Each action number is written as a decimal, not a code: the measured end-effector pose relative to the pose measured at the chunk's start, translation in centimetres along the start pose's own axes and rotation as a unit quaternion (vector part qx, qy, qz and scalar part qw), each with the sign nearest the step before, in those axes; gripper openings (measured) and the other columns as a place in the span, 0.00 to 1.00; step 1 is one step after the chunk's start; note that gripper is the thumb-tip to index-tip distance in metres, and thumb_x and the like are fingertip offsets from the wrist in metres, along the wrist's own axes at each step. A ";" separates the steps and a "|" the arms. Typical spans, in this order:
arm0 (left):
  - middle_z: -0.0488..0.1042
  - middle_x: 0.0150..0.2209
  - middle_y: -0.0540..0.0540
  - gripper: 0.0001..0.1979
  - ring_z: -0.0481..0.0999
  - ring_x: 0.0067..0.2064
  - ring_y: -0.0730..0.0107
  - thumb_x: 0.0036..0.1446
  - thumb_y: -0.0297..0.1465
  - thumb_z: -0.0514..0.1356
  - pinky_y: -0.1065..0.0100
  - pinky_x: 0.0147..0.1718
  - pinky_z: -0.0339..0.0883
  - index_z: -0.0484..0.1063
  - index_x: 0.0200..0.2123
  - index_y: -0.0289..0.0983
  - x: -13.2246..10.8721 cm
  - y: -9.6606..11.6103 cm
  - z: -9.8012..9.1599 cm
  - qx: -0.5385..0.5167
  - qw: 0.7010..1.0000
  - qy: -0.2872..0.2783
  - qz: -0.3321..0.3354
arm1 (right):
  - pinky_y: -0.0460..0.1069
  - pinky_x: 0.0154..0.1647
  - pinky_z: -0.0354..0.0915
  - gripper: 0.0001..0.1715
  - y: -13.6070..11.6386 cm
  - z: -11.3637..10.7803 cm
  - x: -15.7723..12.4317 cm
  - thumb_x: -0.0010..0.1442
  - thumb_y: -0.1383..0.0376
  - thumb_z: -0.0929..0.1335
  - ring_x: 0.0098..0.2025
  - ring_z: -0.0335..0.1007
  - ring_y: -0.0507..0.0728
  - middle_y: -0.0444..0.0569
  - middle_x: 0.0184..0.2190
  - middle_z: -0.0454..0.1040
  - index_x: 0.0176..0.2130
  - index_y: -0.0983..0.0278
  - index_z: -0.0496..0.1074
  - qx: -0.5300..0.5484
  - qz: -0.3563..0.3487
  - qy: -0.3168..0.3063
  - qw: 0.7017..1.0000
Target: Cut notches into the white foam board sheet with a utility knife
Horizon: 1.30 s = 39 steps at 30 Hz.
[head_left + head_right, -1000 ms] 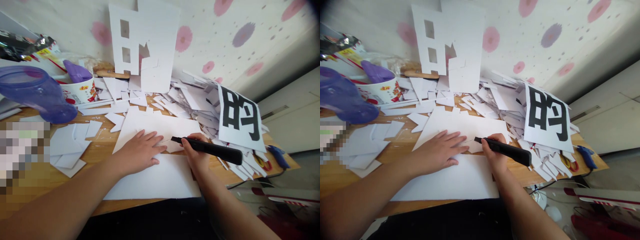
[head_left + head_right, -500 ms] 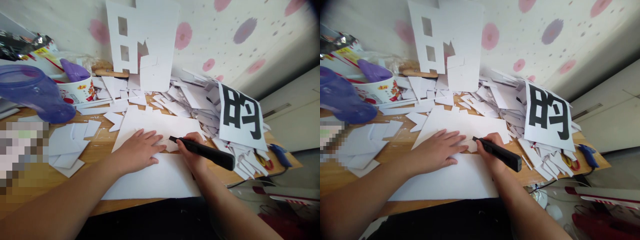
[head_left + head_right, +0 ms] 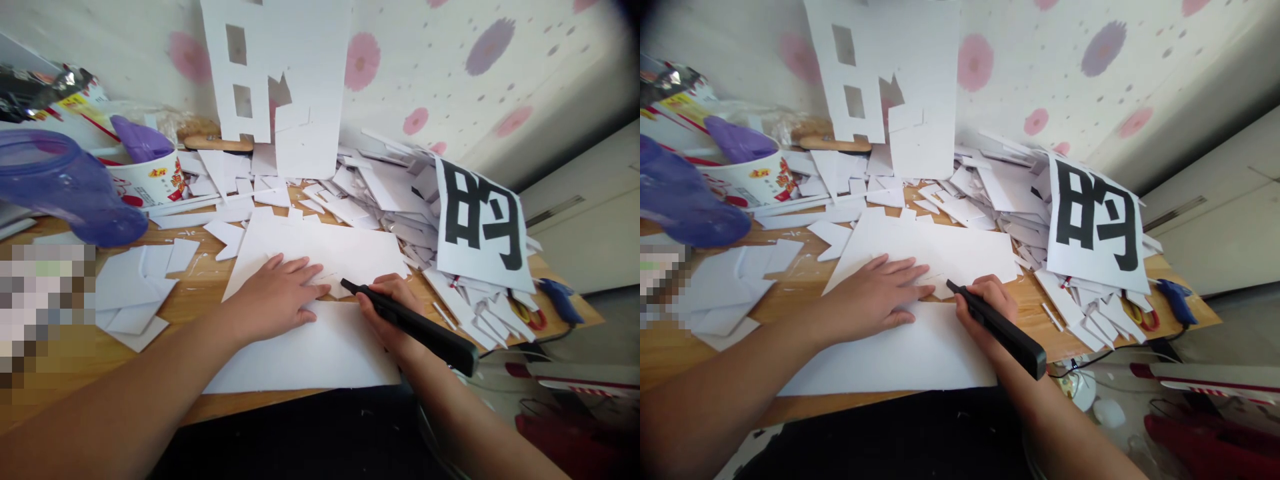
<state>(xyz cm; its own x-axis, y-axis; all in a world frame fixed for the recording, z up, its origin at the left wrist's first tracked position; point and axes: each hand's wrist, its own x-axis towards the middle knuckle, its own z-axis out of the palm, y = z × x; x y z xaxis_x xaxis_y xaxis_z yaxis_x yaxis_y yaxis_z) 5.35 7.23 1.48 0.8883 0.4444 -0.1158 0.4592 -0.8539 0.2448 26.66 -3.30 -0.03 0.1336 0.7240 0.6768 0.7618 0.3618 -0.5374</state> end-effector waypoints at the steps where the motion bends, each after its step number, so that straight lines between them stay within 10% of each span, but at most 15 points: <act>1: 0.55 0.70 0.46 0.25 0.52 0.70 0.47 0.64 0.41 0.59 0.40 0.65 0.43 0.64 0.64 0.52 0.0 0.0 0.0 -0.001 1.000 0.001 0.001 | 0.50 0.29 0.69 0.07 0.0 -0.1 -0.1 0.56 0.68 0.71 0.30 0.71 0.54 0.45 0.29 0.72 0.35 0.58 0.69 0.001 -0.001 0.003 1.000; 22: 0.56 0.70 0.44 0.26 0.53 0.70 0.45 0.63 0.42 0.60 0.35 0.63 0.45 0.64 0.64 0.51 -0.1 -0.2 0.2 0.007 1.000 0.006 0.021 | 0.51 0.30 0.69 0.10 -0.4 -1.2 -2.3 0.56 0.67 0.72 0.30 0.72 0.56 0.45 0.31 0.72 0.37 0.56 0.69 0.024 0.043 0.034 0.998; 28: 0.73 0.56 0.42 0.19 0.69 0.59 0.55 0.65 0.40 0.53 0.54 0.59 0.61 0.74 0.53 0.40 -0.9 -2.6 -1.8 -0.018 0.970 0.210 -0.120 | 0.53 0.35 0.69 0.05 2.4 -2.9 -1.2 0.59 0.63 0.71 0.33 0.70 0.56 0.46 0.32 0.71 0.37 0.59 0.70 -0.002 0.101 0.147 0.984; 32: 0.73 0.55 0.38 0.23 0.73 0.54 0.45 0.61 0.41 0.53 0.51 0.49 0.68 0.71 0.56 0.39 -1.6 -5.4 -3.3 0.020 0.933 0.152 -0.326 | 0.53 0.40 0.70 0.10 5.2 -6.5 -0.7 0.60 0.61 0.71 0.40 0.71 0.57 0.49 0.41 0.71 0.43 0.59 0.75 -0.182 0.002 0.056 0.982; 39: 0.75 0.50 0.36 0.28 0.75 0.49 0.39 0.57 0.47 0.56 0.51 0.42 0.67 0.68 0.57 0.41 -1.3 -7.1 -2.9 -0.007 0.913 0.098 -0.396 | 0.52 0.36 0.68 0.18 8.1 -11.0 -2.5 0.61 0.70 0.62 0.45 0.69 0.63 0.54 0.46 0.71 0.45 0.59 0.77 -0.358 -0.125 -0.250 0.891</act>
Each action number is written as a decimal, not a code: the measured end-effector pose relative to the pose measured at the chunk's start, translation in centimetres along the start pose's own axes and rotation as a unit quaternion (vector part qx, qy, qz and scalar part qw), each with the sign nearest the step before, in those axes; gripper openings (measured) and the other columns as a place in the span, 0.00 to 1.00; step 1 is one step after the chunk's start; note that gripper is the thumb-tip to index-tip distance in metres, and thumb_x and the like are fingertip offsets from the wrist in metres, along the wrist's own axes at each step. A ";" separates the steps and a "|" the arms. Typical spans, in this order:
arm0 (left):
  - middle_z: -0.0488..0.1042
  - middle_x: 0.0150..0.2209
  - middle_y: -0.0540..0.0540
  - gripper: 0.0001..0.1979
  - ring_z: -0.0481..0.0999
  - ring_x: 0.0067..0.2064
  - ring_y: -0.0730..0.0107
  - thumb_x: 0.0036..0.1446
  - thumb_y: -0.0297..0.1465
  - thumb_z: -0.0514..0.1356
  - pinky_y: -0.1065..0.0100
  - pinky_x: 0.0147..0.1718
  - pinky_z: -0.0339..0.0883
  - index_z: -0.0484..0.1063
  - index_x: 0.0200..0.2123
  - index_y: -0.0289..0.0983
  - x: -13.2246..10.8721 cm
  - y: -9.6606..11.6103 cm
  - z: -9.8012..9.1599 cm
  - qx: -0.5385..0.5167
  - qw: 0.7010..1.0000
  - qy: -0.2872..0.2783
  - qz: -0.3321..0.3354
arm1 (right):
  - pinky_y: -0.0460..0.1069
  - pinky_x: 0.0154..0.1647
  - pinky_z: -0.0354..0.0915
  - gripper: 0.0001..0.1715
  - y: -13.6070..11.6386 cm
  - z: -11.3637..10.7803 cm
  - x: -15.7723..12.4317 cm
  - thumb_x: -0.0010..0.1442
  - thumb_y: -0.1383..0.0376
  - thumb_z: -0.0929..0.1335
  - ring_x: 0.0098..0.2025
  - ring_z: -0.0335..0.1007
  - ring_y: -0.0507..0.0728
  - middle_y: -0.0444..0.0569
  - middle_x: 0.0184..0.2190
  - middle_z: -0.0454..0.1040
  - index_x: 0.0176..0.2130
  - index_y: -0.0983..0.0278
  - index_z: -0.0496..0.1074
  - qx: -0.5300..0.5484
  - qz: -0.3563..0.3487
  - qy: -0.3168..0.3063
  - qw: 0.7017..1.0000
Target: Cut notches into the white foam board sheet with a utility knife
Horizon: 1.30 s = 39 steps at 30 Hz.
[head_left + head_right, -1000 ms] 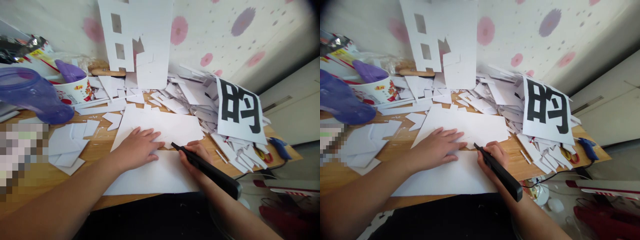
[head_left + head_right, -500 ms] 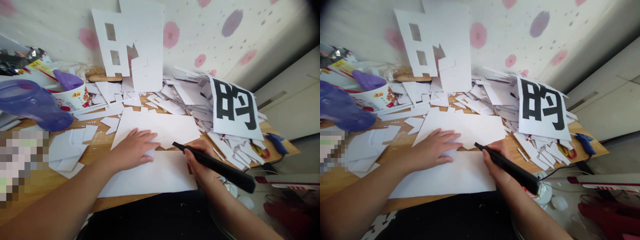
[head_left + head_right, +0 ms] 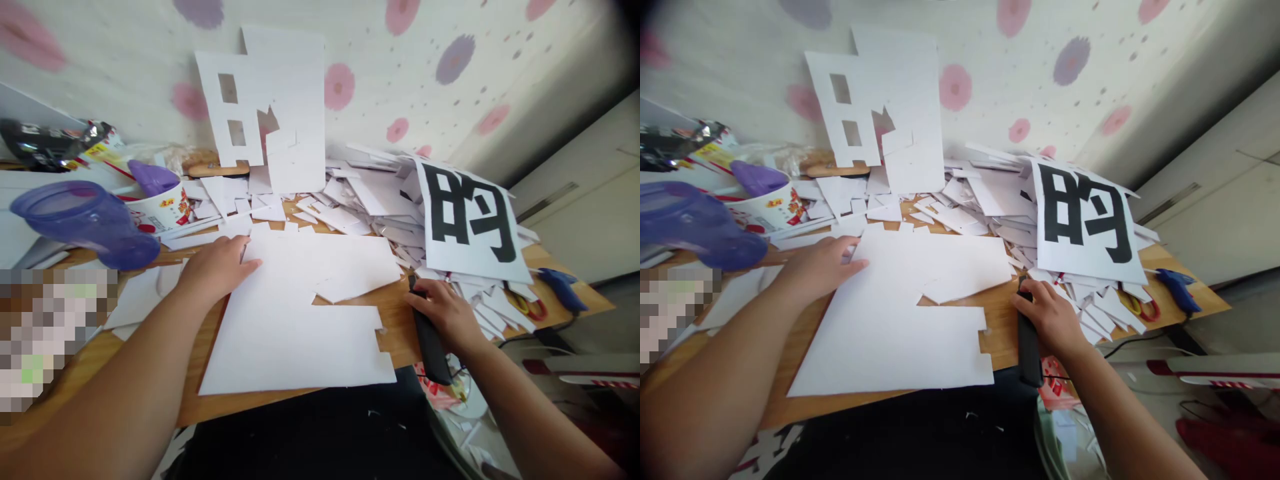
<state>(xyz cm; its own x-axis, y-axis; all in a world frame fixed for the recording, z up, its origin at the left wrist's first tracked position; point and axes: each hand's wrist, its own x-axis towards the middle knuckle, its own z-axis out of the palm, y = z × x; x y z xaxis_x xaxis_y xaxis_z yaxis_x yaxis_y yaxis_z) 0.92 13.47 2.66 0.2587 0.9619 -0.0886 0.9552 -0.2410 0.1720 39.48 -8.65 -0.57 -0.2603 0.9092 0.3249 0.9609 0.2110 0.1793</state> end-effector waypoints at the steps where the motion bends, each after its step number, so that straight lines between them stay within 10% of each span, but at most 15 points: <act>1: 0.75 0.49 0.37 0.28 0.75 0.49 0.41 0.57 0.47 0.56 0.52 0.42 0.66 0.68 0.57 0.41 0.1 0.0 0.1 -0.008 1.000 0.001 0.002 | 0.53 0.36 0.69 0.19 0.2 0.2 -0.3 0.60 0.71 0.62 0.46 0.69 0.63 0.55 0.47 0.71 0.45 0.60 0.77 -0.004 0.005 -0.014 1.000; 11: 0.79 0.39 0.42 0.25 0.76 0.41 0.46 0.51 0.45 0.60 0.60 0.34 0.60 0.72 0.52 0.43 0.5 -0.4 0.3 -0.057 0.998 0.011 -0.002 | 0.58 0.50 0.71 0.21 -4.0 -2.9 0.7 0.63 0.71 0.65 0.48 0.70 0.63 0.57 0.47 0.72 0.55 0.62 0.70 0.121 0.068 0.081 0.987; 17: 0.78 0.36 0.46 0.25 0.75 0.37 0.54 0.44 0.43 0.63 0.62 0.34 0.60 0.75 0.46 0.41 0.5 -0.5 0.7 -0.200 0.979 0.032 0.003 | 0.66 0.61 0.65 0.46 -10.8 -3.2 0.9 0.51 0.54 0.77 0.65 0.57 0.71 0.61 0.63 0.63 0.64 0.60 0.63 0.274 0.011 -0.103 0.956; 24: 0.74 0.34 0.47 0.35 0.75 0.33 0.62 0.43 0.50 0.60 0.63 0.33 0.69 0.70 0.52 0.36 0.6 -0.9 0.3 -0.422 0.906 0.039 -0.006 | 0.63 0.64 0.62 0.29 -10.9 -2.0 1.6 0.57 0.61 0.74 0.66 0.56 0.69 0.63 0.63 0.61 0.57 0.63 0.72 0.347 0.027 -0.116 0.930; 32: 0.76 0.43 0.43 0.19 0.75 0.46 0.52 0.32 0.36 0.68 0.60 0.42 0.67 0.75 0.33 0.40 1.4 -1.7 0.1 -0.451 0.887 0.089 -0.049 | 0.65 0.64 0.61 0.27 -11.2 -1.1 2.3 0.57 0.60 0.72 0.65 0.58 0.69 0.62 0.64 0.60 0.55 0.62 0.72 0.405 0.121 -0.066 0.904; 39: 0.74 0.45 0.41 0.30 0.75 0.35 0.68 0.38 0.40 0.65 0.69 0.31 0.68 0.71 0.47 0.37 0.5 -0.9 0.0 -0.542 0.836 0.040 -0.078 | 0.59 0.55 0.71 0.20 -12.1 1.3 3.5 0.53 0.62 0.71 0.59 0.68 0.64 0.58 0.57 0.66 0.46 0.60 0.76 0.520 0.263 0.054 0.811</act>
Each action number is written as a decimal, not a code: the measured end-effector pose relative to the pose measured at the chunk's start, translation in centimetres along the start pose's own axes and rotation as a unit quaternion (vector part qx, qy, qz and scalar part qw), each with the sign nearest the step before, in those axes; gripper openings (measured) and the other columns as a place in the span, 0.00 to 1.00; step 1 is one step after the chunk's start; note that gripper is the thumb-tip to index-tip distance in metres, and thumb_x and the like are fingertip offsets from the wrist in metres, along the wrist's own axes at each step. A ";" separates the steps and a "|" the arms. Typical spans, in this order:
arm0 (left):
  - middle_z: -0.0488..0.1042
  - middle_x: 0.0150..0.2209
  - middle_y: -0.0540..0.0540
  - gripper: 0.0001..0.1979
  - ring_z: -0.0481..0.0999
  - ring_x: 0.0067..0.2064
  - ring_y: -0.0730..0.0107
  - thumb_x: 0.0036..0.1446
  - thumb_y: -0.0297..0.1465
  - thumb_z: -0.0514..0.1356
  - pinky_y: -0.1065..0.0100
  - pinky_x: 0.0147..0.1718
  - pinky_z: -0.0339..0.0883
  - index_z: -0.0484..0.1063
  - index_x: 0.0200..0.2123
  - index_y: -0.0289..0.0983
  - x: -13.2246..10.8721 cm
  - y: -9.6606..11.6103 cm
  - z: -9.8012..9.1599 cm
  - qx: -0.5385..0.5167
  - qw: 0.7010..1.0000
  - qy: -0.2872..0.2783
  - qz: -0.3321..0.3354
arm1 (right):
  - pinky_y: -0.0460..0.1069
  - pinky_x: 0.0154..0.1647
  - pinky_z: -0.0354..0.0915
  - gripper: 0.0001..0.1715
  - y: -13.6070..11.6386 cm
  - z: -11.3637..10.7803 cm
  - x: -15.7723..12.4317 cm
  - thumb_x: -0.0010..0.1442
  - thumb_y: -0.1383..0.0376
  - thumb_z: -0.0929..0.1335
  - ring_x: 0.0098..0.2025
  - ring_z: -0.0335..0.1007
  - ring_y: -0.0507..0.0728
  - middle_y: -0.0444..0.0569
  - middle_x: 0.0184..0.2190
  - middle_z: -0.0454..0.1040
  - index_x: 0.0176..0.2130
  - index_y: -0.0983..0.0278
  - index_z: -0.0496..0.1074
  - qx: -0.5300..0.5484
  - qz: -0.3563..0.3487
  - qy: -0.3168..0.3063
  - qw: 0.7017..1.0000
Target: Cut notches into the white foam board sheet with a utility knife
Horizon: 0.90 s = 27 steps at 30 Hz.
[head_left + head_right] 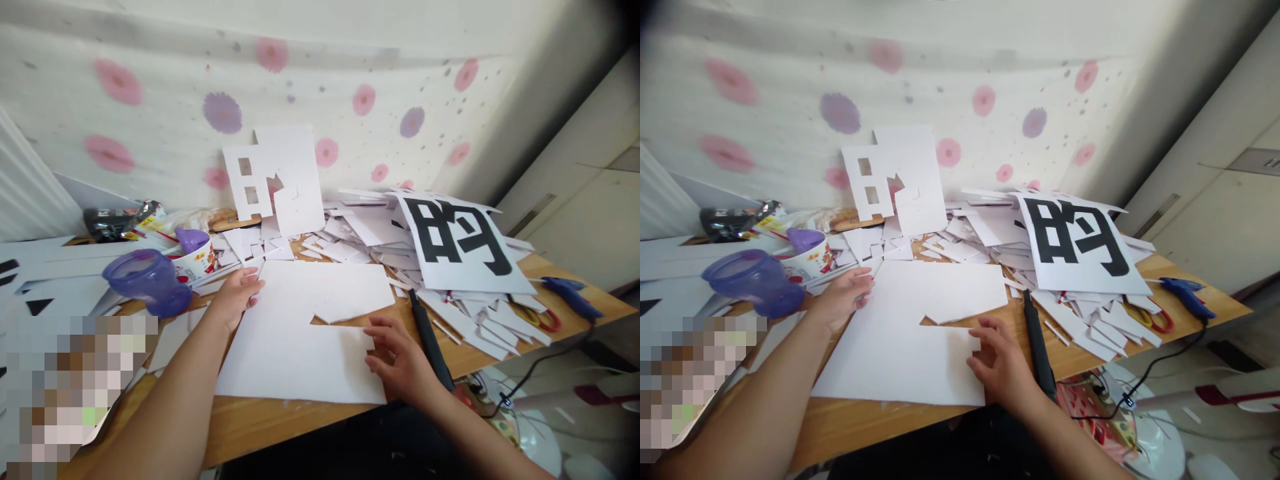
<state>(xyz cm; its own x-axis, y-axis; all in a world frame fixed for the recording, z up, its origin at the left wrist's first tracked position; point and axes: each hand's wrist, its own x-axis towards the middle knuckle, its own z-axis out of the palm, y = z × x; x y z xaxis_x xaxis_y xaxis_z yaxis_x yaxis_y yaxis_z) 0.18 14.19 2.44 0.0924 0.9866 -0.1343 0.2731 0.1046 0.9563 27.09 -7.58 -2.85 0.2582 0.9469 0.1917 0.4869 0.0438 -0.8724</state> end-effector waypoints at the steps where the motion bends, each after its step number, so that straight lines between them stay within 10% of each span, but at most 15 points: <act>1: 0.74 0.44 0.42 0.30 0.75 0.35 0.70 0.38 0.40 0.65 0.69 0.31 0.68 0.71 0.48 0.37 0.0 0.0 0.1 -0.004 1.000 0.001 -0.001 | 0.58 0.52 0.72 0.20 0.0 0.3 0.3 0.52 0.62 0.71 0.57 0.70 0.64 0.58 0.56 0.68 0.46 0.60 0.76 0.033 0.018 0.019 0.999; 13: 0.78 0.43 0.43 0.11 0.73 0.52 0.48 0.41 0.30 0.64 0.55 0.52 0.61 0.74 0.33 0.42 0.9 -0.4 -1.1 0.161 0.980 0.090 0.072 | 0.57 0.42 0.72 0.14 -1.7 0.0 2.2 0.55 0.62 0.67 0.39 0.74 0.61 0.53 0.42 0.78 0.42 0.63 0.77 -0.164 -0.005 -0.012 0.986; 27: 0.79 0.34 0.44 0.32 0.79 0.31 0.61 0.37 0.37 0.67 0.63 0.30 0.72 0.72 0.48 0.33 0.2 0.6 -1.4 -0.070 0.997 0.003 0.016 | 0.58 0.47 0.71 0.13 -1.7 1.7 3.7 0.57 0.60 0.69 0.41 0.73 0.61 0.54 0.41 0.76 0.42 0.62 0.75 -0.026 -0.069 0.105 0.992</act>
<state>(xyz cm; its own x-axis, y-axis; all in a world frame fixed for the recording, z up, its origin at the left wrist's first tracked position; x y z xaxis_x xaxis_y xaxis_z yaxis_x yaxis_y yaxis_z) -0.97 14.66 3.37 0.0924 0.9905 -0.1020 0.1335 0.0892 0.9870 25.82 -3.62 -1.43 0.3518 0.8457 0.4013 0.5711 0.1458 -0.8078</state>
